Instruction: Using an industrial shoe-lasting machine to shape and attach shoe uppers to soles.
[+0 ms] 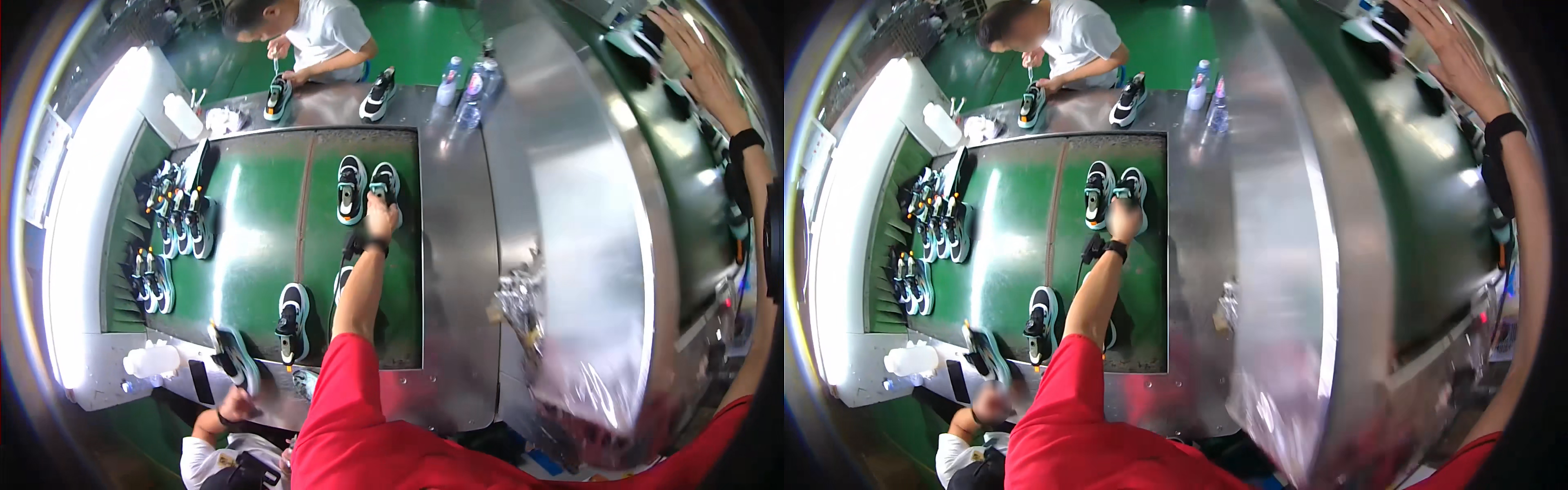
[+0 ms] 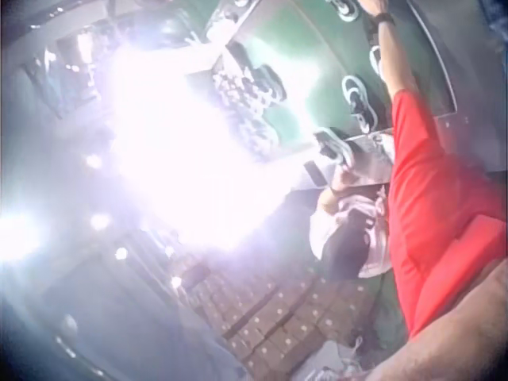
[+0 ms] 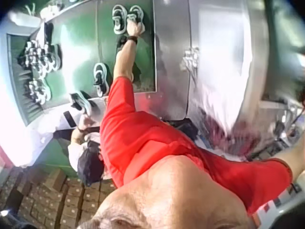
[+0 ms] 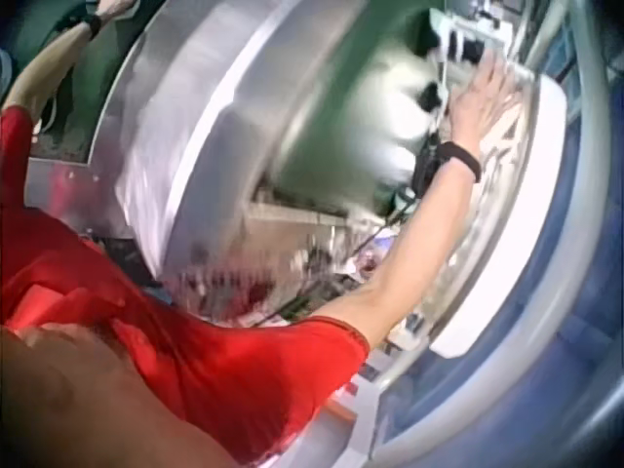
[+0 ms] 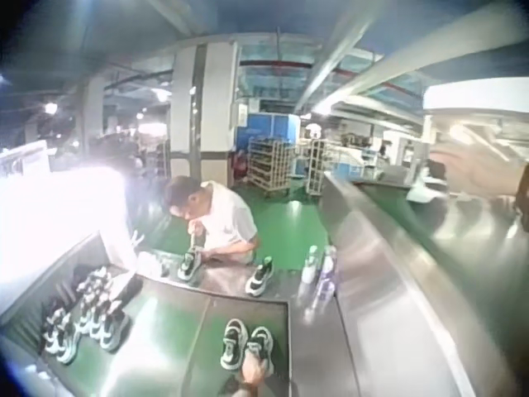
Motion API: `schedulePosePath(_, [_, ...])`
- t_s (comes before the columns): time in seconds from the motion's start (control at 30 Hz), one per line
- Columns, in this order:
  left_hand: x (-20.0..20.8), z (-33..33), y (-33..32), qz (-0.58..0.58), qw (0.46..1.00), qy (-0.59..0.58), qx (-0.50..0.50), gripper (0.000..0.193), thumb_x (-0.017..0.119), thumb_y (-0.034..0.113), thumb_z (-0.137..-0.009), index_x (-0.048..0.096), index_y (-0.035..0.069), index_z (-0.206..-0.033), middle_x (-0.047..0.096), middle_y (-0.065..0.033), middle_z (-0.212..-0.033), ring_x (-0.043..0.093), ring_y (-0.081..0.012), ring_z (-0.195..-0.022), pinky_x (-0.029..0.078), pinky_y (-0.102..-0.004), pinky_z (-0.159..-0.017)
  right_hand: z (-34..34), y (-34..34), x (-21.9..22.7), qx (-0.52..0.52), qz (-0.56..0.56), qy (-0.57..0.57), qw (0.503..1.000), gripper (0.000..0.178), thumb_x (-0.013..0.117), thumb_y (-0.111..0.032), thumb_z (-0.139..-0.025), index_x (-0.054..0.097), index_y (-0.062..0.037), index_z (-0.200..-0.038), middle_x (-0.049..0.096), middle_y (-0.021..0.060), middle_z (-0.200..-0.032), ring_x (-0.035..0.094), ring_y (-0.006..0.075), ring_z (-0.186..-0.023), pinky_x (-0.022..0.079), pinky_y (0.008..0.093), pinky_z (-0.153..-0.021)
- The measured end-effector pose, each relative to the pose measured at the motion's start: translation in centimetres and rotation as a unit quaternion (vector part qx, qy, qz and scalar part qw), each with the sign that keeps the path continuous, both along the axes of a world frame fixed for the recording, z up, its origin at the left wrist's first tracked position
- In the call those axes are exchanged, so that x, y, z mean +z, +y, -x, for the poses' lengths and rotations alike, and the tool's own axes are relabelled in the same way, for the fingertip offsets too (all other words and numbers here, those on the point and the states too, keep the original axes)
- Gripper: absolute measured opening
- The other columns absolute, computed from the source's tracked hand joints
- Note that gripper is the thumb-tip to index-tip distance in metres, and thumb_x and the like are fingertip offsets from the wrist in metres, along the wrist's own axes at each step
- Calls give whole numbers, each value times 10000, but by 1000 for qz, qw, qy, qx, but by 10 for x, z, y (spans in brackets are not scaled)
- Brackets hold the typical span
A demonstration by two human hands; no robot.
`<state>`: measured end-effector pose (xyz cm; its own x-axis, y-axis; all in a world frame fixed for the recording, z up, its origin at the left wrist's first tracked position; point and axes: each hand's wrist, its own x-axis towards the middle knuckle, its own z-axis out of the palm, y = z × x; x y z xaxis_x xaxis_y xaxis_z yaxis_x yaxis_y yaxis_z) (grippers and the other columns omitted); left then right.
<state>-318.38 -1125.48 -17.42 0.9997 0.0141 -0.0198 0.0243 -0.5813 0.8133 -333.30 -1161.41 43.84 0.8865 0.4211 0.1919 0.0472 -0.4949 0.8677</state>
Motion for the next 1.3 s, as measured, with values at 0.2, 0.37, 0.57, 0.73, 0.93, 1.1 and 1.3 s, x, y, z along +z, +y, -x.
schedulePosePath(0.2, [-7, -4, -34, -43, 997, -57, -22, 762, 688, 214, -827, 235, -29, -1390, 495, -295, -1235, 585, -449, -1044, 499, -490, -878, -44, -36, 4, -14, -6, 97, 995, 575, 763, -253, -719, 568, -144, -1249, 576, 114, -1252, 504, 321, -1192, 388, 525, -969])
schedulePosePath(0.37, [-29, 30, 18, 81, 992, 32, -93, 765, 645, 362, -868, 303, -69, -1399, 416, -304, -1378, 424, -441, -1273, 358, -425, -1057, -2, 24, -21, -232, -279, 30, 931, 368, 761, -263, -657, 616, -99, -953, 626, 135, -850, 577, 308, -889, 409, 462, -841])
schedulePosePath(0.57, [-91, 56, 54, -45, 990, -84, -99, 715, 672, 351, -870, 392, -81, -1366, 496, -270, -1342, 516, -365, -1227, 409, -424, -1038, 167, 48, 18, -99, -258, -158, 948, 599, 747, -278, -634, 591, -5, -1144, 656, 213, -890, 629, 365, -800, 497, 431, -756])
schedulePosePath(0.73, [-24, 81, 17, -96, 971, -74, -206, 559, 609, 374, -913, 498, -34, -1278, 579, -197, -1219, 584, -302, -1098, 469, -385, -946, 378, 123, 36, -166, -463, -260, 831, 673, 765, -188, -696, 509, 24, -1281, 661, 164, -1083, 661, 226, -869, 533, 326, -822])
schedulePosePath(0.93, [97, 328, -17, 176, 665, 388, -613, 442, 579, 363, -945, 601, -26, -1153, 679, -157, -1010, 676, -271, -871, 557, -406, -819, 622, 236, -29, -250, -558, -469, 637, 777, 869, -290, -665, 526, -19, -1307, 625, 124, -1197, 610, 231, -1072, 476, 453, -940])
schedulePosePath(1.1, [301, 590, 5, 186, 326, 567, -734, 562, 588, 181, -951, 346, -32, -1412, 465, -216, -1375, 525, -307, -1211, 434, -427, -1030, 755, 359, -123, -356, -489, -650, 461, 794, 918, -281, -541, 602, 7, -1210, 663, 104, -1053, 593, 184, -967, 457, 336, -867])
schedulePosePath(1.3, [343, 829, 11, 243, 241, 410, -846, 638, 564, 180, -945, 268, -39, -1467, 444, -173, -1402, 480, -231, -1241, 374, -317, -1028, 844, 483, -184, -403, -496, -717, 278, 734, 839, -401, -650, 599, 10, -1208, 684, 175, -1009, 630, 196, -939, 494, 348, -826])
